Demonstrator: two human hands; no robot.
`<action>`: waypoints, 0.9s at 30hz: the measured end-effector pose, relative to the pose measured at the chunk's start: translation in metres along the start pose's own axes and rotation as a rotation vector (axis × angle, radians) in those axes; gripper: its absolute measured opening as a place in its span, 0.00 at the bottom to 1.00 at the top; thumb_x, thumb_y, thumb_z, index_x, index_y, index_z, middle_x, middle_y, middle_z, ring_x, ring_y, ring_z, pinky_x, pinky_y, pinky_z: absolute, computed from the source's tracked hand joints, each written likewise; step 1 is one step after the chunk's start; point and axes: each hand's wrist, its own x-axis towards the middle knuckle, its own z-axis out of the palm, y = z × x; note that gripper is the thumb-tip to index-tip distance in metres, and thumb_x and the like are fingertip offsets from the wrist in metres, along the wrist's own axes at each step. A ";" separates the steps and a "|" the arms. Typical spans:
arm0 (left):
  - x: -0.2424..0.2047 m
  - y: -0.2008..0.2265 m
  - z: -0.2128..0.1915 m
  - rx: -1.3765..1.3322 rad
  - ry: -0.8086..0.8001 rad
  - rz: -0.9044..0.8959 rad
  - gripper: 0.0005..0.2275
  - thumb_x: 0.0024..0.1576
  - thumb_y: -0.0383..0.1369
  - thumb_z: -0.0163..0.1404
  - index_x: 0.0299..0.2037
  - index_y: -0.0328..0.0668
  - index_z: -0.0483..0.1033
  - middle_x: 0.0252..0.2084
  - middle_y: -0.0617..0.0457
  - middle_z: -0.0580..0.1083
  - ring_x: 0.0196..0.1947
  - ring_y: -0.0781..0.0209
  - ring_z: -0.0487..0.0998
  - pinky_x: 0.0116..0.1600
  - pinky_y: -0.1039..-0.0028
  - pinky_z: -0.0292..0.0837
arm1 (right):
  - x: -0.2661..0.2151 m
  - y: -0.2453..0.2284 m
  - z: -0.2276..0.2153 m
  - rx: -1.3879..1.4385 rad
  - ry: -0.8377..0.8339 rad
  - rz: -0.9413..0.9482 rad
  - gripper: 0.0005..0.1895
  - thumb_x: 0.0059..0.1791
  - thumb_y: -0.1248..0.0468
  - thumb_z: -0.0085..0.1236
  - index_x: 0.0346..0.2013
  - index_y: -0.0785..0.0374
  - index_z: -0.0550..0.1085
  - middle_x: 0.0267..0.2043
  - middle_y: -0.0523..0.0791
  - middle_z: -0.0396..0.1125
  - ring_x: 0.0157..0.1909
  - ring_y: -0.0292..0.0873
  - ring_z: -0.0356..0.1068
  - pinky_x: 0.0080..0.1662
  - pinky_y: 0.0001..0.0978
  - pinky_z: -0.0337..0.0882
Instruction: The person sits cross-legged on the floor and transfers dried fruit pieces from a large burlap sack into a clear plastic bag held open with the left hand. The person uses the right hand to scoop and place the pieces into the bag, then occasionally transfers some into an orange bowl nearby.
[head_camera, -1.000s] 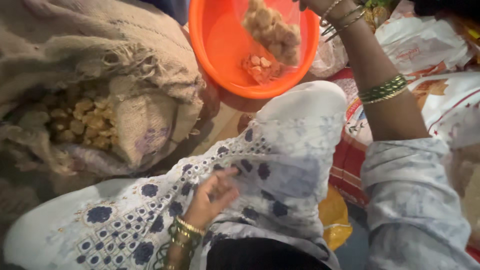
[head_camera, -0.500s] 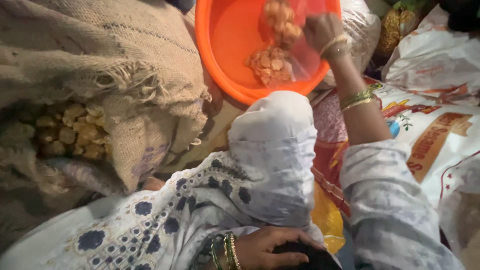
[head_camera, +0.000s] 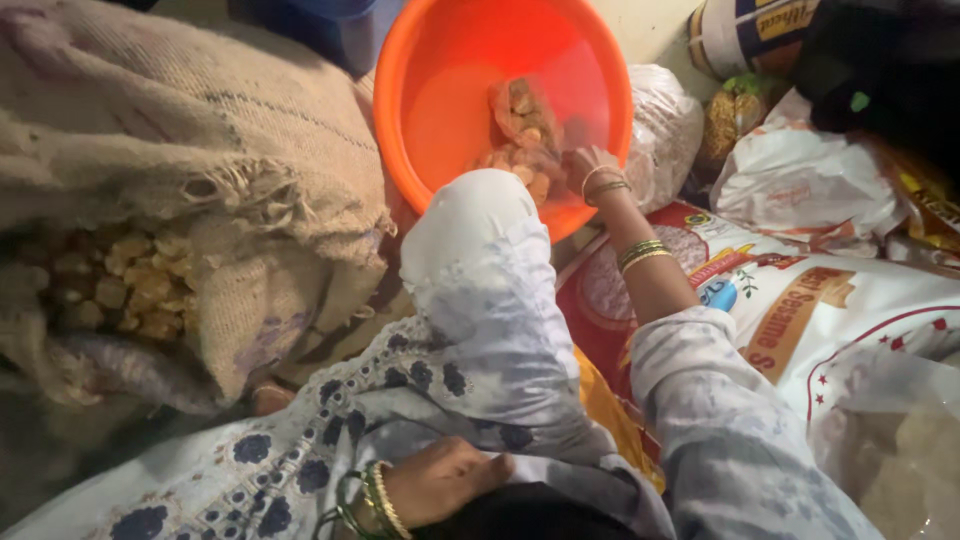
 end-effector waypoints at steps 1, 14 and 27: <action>-0.003 -0.007 0.001 0.061 -0.046 -0.064 0.29 0.70 0.50 0.40 0.36 0.21 0.74 0.31 0.36 0.69 0.29 0.47 0.67 0.41 0.62 0.65 | -0.002 -0.001 0.002 0.055 -0.022 0.014 0.17 0.49 0.46 0.56 0.38 0.54 0.80 0.36 0.57 0.73 0.40 0.62 0.73 0.40 0.55 0.73; -0.034 0.000 -0.012 -0.568 0.645 0.221 0.18 0.66 0.45 0.46 0.51 0.36 0.75 0.40 0.52 0.74 0.42 0.64 0.72 0.49 0.76 0.67 | -0.036 -0.008 -0.001 -0.294 0.698 0.458 0.51 0.23 0.41 0.76 0.54 0.58 0.65 0.61 0.56 0.56 0.56 0.64 0.65 0.48 0.62 0.70; -0.074 -0.021 0.004 -1.445 0.565 0.784 0.17 0.65 0.47 0.47 0.53 0.42 0.73 0.43 0.43 0.79 0.45 0.52 0.80 0.53 0.66 0.75 | -0.022 0.045 -0.002 0.140 0.747 0.439 0.11 0.48 0.67 0.65 0.41 0.58 0.72 0.35 0.53 0.72 0.38 0.60 0.73 0.38 0.53 0.71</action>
